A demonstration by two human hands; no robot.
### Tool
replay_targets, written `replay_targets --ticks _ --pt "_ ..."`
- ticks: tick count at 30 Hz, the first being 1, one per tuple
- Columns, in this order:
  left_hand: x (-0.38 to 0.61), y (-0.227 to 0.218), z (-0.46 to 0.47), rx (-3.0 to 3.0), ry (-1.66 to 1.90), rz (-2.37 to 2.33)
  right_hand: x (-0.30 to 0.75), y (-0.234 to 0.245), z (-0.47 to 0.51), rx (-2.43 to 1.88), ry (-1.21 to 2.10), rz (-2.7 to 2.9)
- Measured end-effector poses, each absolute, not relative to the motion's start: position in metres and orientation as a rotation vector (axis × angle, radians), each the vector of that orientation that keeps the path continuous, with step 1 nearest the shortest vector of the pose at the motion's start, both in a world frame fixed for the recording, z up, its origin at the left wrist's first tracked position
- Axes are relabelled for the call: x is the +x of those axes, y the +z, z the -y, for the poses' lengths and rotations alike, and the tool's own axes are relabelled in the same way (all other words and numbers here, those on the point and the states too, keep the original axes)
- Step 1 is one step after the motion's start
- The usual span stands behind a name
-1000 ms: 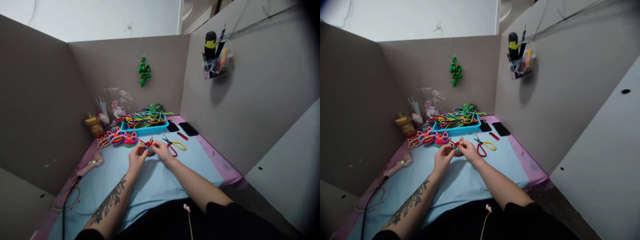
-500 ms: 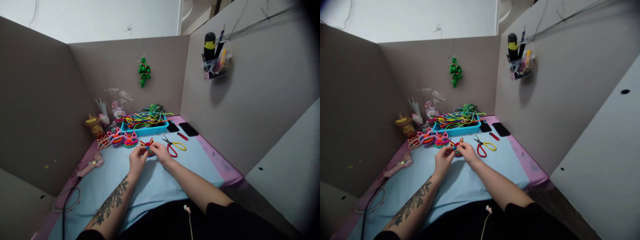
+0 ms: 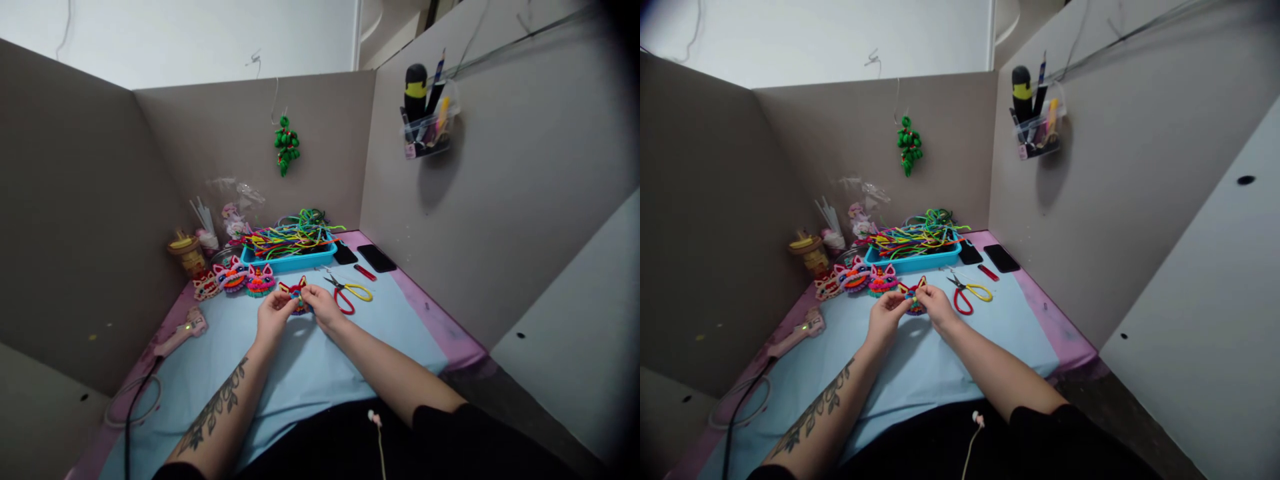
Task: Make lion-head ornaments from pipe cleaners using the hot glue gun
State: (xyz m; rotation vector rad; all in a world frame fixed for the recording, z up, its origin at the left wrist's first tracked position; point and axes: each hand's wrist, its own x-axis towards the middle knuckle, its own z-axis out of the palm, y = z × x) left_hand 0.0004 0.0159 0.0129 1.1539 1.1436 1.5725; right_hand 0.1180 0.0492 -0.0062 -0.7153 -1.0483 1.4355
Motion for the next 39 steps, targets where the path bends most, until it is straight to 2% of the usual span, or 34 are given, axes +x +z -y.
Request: replay_targets --ticks 12,18,39 --pt "0.001 0.02 -0.014 0.726 1.377 -0.864 0.126 0.003 -0.048 -0.605 1.501 1.05" --pt "-0.001 0.019 -0.014 0.723 1.331 -0.827 0.13 0.005 -0.049 -0.582 1.593 1.092" --pt "-0.001 0.025 -0.008 0.819 1.118 -0.87 0.14 0.006 -0.052 -0.535 1.457 1.347"
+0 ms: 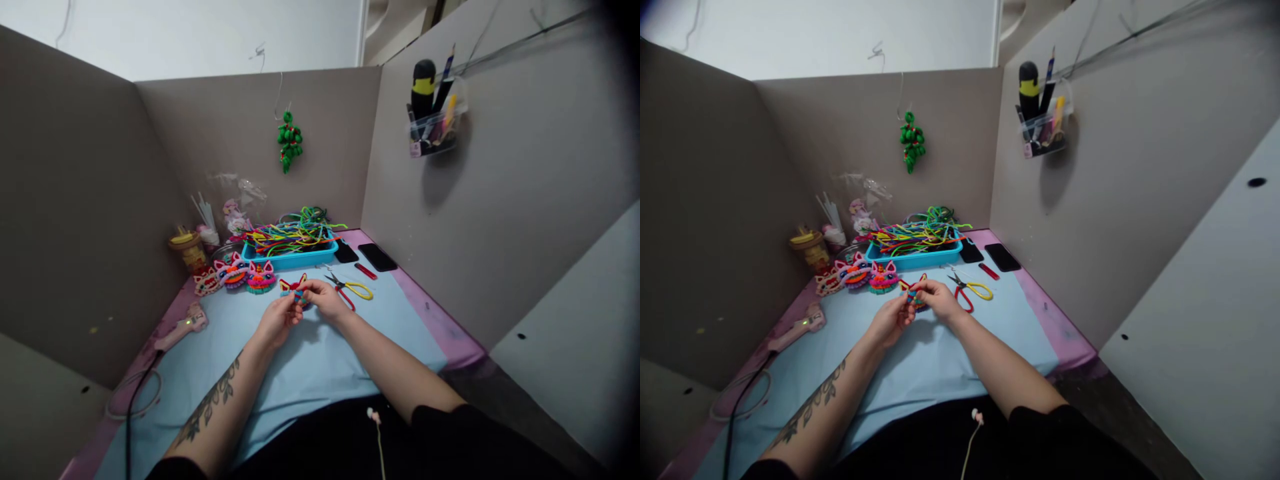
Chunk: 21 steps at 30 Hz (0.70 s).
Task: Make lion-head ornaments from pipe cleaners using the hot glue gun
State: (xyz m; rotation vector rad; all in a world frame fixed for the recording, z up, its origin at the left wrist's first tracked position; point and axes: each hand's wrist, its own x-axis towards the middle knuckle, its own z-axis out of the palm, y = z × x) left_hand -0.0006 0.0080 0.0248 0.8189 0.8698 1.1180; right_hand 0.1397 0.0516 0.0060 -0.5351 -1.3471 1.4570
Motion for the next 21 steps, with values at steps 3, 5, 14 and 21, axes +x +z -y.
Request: replay_targets --ticks 3,5,14,21 --pt "0.0007 0.0246 -0.0072 0.82 1.096 -0.87 0.1399 0.0039 -0.0527 -0.529 1.431 1.356" --pt "0.0008 0.025 -0.0066 0.811 1.063 -0.869 0.1407 0.0036 -0.0532 -0.536 1.402 1.358" --pt "-0.0017 0.0247 -0.0085 0.879 1.191 -0.909 0.142 0.0082 -0.0517 -0.621 1.289 1.373" --pt "0.001 0.0185 -0.0118 1.071 1.412 -1.075 0.1359 0.0053 -0.0484 -0.676 1.337 1.323"
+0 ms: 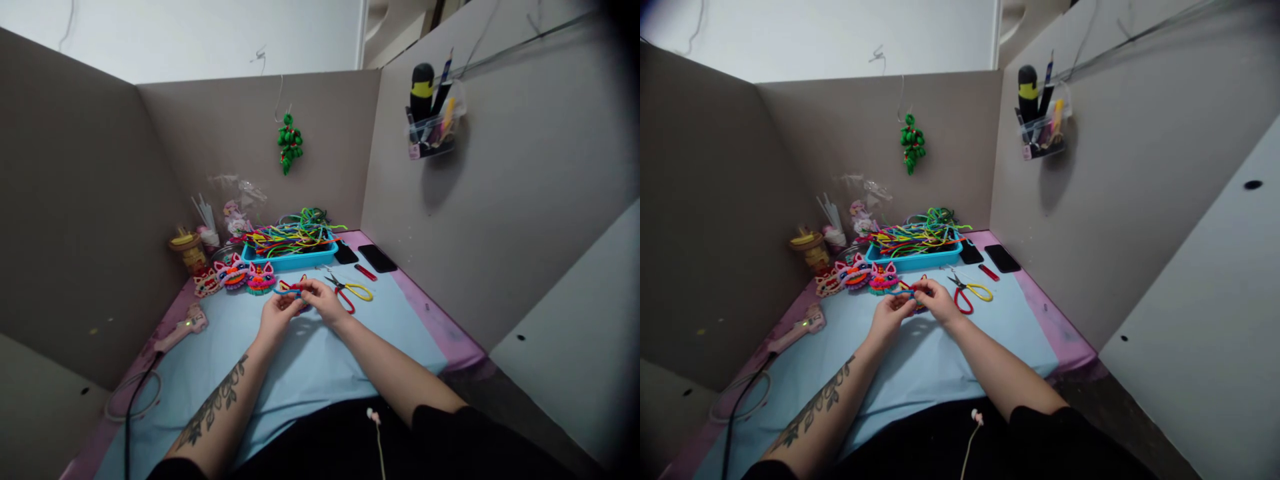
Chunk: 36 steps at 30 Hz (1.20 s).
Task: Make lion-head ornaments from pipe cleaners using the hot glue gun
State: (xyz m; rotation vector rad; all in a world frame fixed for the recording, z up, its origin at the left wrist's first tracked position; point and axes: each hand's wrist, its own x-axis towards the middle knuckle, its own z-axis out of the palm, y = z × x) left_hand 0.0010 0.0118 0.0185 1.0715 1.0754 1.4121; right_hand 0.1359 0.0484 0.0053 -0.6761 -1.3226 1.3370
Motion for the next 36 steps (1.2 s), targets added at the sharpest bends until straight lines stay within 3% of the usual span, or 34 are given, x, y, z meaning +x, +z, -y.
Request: replay_targets --ticks 13,26,36 --pt "0.0015 0.0212 -0.0119 0.793 1.241 -0.899 0.1344 0.0061 -0.0495 -0.675 1.513 1.242" --pt "0.0014 0.0182 -0.0135 0.811 1.241 -0.846 0.1337 0.0042 -0.0469 -0.725 1.226 1.435" --pt "-0.0011 0.0199 -0.0144 0.751 1.193 -0.822 0.1322 0.0098 -0.045 -0.739 1.411 1.26"
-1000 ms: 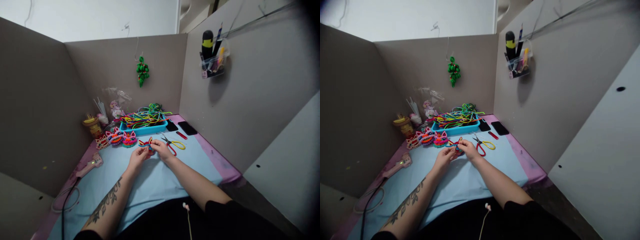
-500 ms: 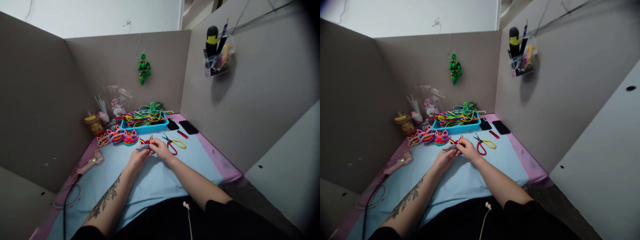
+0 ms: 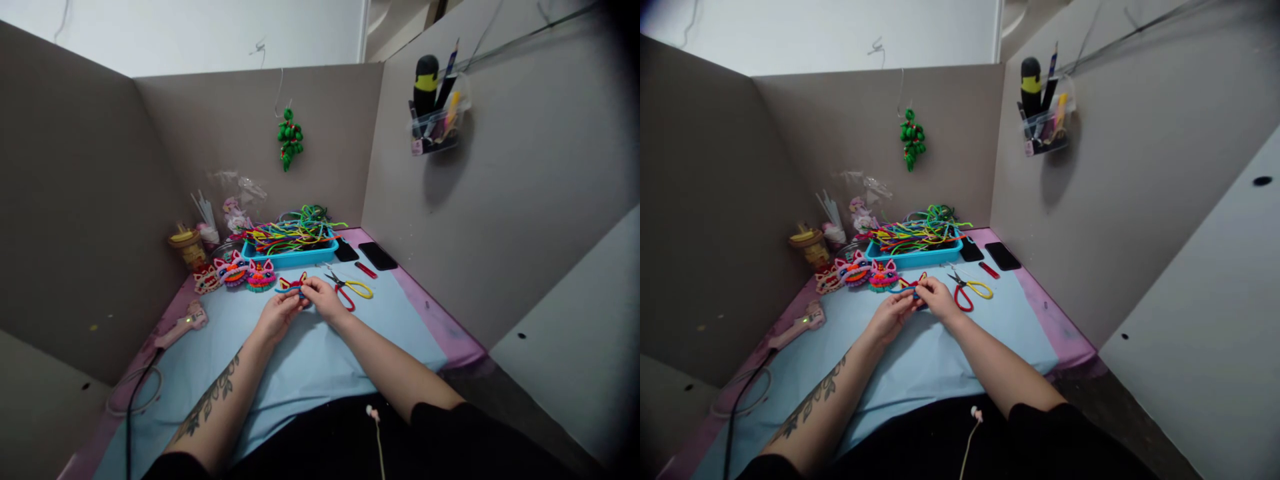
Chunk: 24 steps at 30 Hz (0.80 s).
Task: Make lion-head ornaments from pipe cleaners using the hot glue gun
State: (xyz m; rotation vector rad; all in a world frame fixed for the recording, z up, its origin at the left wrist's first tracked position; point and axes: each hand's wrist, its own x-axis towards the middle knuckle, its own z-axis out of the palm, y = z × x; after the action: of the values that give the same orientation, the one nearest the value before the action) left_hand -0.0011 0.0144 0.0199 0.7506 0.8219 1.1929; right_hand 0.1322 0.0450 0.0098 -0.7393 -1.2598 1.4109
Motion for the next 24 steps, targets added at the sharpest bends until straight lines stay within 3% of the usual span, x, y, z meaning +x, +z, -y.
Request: replay_targets --ticks 24 --pt "-0.0025 0.0157 -0.0144 0.785 1.193 -0.814 0.1344 0.0117 -0.0452 -0.582 1.639 1.216"
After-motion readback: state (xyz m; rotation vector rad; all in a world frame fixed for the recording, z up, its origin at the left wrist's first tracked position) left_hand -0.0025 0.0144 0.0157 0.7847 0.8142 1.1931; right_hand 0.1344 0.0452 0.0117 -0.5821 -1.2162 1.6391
